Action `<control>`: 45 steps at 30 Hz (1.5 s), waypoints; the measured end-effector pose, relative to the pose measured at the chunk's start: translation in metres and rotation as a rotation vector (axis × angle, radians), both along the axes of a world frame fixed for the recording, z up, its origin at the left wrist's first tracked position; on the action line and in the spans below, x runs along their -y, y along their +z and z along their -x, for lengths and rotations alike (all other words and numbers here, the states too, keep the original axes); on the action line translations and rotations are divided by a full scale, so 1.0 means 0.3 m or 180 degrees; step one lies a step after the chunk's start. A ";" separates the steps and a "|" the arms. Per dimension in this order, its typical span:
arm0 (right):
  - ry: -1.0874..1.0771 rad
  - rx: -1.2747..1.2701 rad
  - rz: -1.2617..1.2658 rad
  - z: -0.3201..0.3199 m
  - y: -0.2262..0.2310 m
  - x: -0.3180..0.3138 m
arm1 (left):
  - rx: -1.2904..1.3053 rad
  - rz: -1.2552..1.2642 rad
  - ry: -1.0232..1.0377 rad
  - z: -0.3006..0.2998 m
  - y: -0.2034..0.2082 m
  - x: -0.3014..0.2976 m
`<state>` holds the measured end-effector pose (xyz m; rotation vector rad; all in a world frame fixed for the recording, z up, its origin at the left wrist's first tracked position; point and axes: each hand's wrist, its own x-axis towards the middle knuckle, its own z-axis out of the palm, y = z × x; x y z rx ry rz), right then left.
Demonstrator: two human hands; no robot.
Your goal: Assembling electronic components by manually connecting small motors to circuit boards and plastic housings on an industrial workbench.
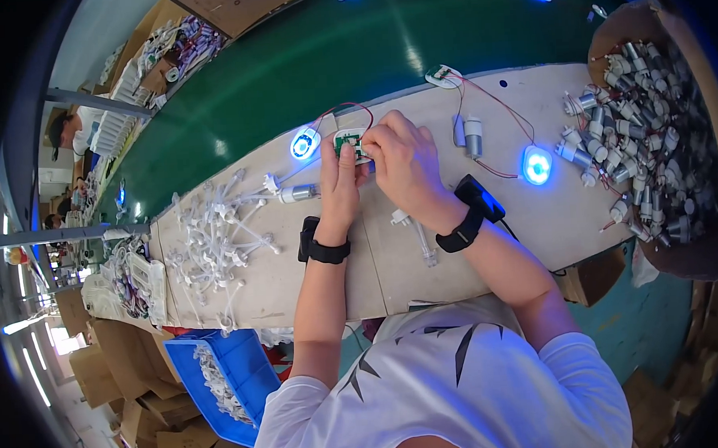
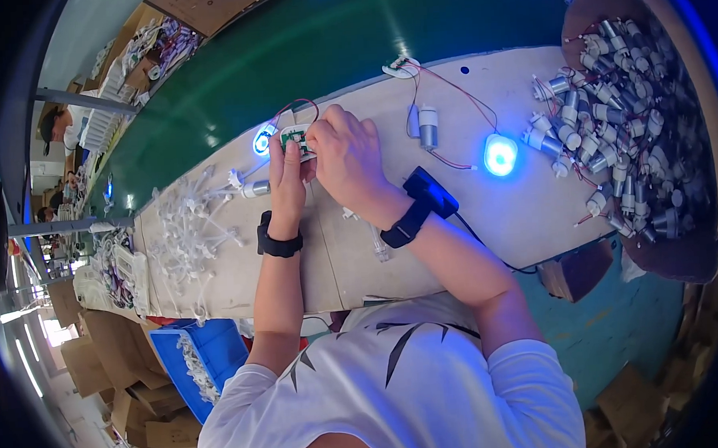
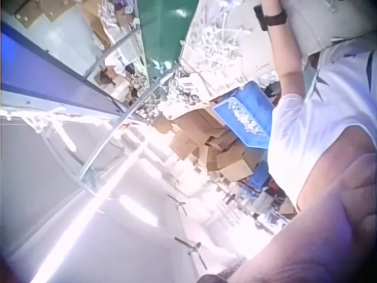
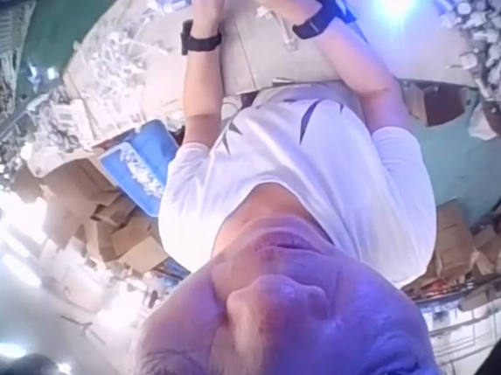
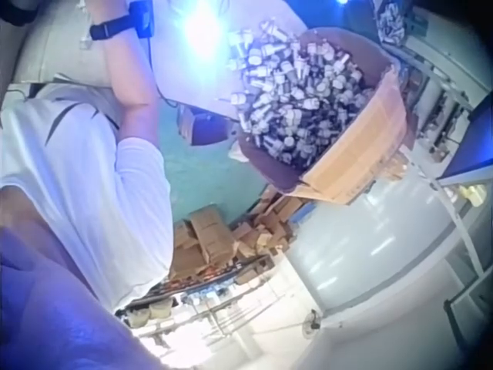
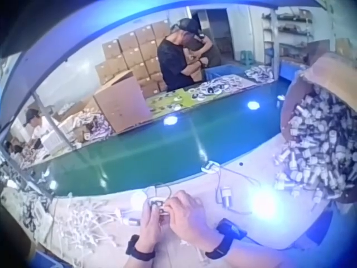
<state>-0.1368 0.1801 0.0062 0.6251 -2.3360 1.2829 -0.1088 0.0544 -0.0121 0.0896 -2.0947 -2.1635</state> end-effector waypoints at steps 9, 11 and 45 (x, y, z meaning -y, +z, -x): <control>0.0150 -0.0061 0.0029 0.015 -0.008 -0.012 | -0.0030 0.0313 -0.0133 -0.002 0.016 -0.004; 0.0134 -0.0047 0.0044 0.015 -0.014 -0.010 | -0.0127 0.0442 -0.0131 -0.001 0.014 0.004; -0.0222 0.0062 0.0434 0.018 -0.060 0.033 | -0.0364 0.1285 -0.0077 0.009 -0.002 -0.009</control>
